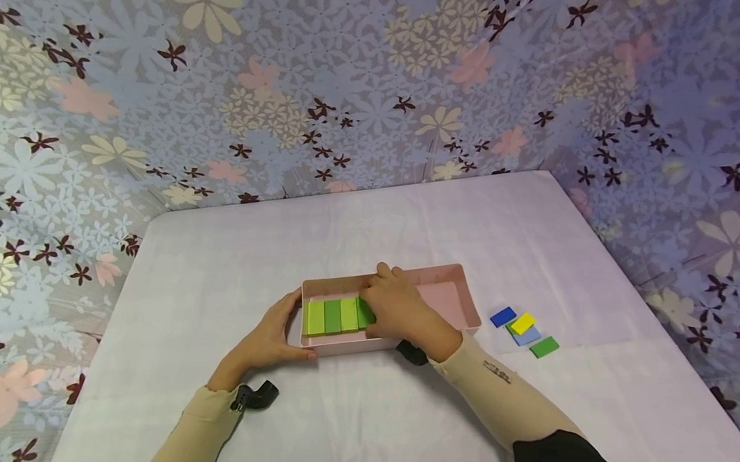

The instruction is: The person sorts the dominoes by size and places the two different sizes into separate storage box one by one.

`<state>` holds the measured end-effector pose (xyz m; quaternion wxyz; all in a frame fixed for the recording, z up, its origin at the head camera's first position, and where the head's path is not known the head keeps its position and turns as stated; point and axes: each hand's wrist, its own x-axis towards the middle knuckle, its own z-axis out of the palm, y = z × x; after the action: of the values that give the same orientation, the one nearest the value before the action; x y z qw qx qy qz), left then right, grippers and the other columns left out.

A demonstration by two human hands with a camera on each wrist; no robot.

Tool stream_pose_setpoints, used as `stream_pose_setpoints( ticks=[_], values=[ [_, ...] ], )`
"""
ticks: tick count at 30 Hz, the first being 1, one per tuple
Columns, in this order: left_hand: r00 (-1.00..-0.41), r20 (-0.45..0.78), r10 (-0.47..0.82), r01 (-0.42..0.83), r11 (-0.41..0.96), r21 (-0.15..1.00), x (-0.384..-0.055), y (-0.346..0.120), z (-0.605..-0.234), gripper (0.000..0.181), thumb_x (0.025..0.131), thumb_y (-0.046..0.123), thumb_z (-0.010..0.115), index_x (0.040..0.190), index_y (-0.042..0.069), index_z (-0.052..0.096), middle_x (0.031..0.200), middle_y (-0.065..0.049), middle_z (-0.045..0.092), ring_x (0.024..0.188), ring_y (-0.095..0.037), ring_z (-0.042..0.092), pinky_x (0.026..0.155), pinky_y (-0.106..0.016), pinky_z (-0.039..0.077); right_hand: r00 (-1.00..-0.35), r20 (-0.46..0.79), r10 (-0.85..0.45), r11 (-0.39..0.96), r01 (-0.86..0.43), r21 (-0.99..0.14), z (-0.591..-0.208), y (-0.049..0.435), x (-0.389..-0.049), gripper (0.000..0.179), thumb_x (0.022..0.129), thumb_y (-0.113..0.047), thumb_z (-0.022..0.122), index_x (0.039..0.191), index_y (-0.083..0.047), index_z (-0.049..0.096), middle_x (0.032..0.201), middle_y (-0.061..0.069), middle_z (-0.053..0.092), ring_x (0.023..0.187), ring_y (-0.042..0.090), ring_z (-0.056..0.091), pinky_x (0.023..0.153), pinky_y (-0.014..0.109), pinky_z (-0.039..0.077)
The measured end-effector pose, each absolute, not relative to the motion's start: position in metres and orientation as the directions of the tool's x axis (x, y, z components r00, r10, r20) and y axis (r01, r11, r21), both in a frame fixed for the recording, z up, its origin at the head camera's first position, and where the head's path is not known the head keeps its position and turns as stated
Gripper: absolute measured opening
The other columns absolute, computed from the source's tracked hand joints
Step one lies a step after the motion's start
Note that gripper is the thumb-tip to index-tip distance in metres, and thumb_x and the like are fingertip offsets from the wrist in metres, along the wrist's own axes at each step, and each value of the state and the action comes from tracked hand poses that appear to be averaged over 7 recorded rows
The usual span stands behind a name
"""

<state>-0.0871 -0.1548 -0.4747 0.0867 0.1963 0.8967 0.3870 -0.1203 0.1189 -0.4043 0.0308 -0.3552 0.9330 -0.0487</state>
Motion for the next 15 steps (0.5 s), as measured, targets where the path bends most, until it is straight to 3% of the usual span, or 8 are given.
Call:
stream_pose_setpoints(
  ticks=[5,11,15],
  values=[
    [-0.909,-0.022,0.416,0.267,0.622,0.736,-0.085,-0.153,-0.473,0.126,0.055,0.060,0.085,0.153,0.031,0.011,0.149,0.008,0.034,0.139,-0.018,0.025,0.114,-0.050,0.019,-0.741,0.059,-0.669,0.719,-0.665,-0.199,-0.399,0.134,-0.120,0.054,0.065,-0.045,0.081,0.111,-0.018,0.071,0.110,-0.002,0.066,0.078,0.016,0.037,0.066,0.029,0.033],
    [-0.905,-0.022,0.425,0.272,0.617,0.739,-0.084,-0.152,-0.470,0.127,0.055,0.060,0.084,0.153,0.031,0.010,0.150,0.006,0.032,0.140,-0.020,0.024,0.114,-0.052,0.019,-0.702,0.260,-0.663,0.670,-0.712,-0.212,-0.385,0.152,-0.118,0.019,0.081,-0.031,0.070,0.090,-0.015,0.073,0.098,-0.001,0.069,0.076,0.016,0.041,0.065,0.028,0.031],
    [-0.903,-0.021,0.430,0.274,0.612,0.742,-0.084,-0.152,-0.469,0.127,0.055,0.060,0.085,0.153,0.032,0.009,0.151,0.006,0.032,0.141,-0.021,0.024,0.113,-0.053,0.019,-0.704,0.298,-0.644,0.684,-0.705,-0.187,-0.376,0.164,-0.118,0.019,0.083,-0.026,0.066,0.095,-0.013,0.074,0.099,-0.001,0.070,0.078,0.018,0.045,0.066,0.029,0.035]
  ],
)
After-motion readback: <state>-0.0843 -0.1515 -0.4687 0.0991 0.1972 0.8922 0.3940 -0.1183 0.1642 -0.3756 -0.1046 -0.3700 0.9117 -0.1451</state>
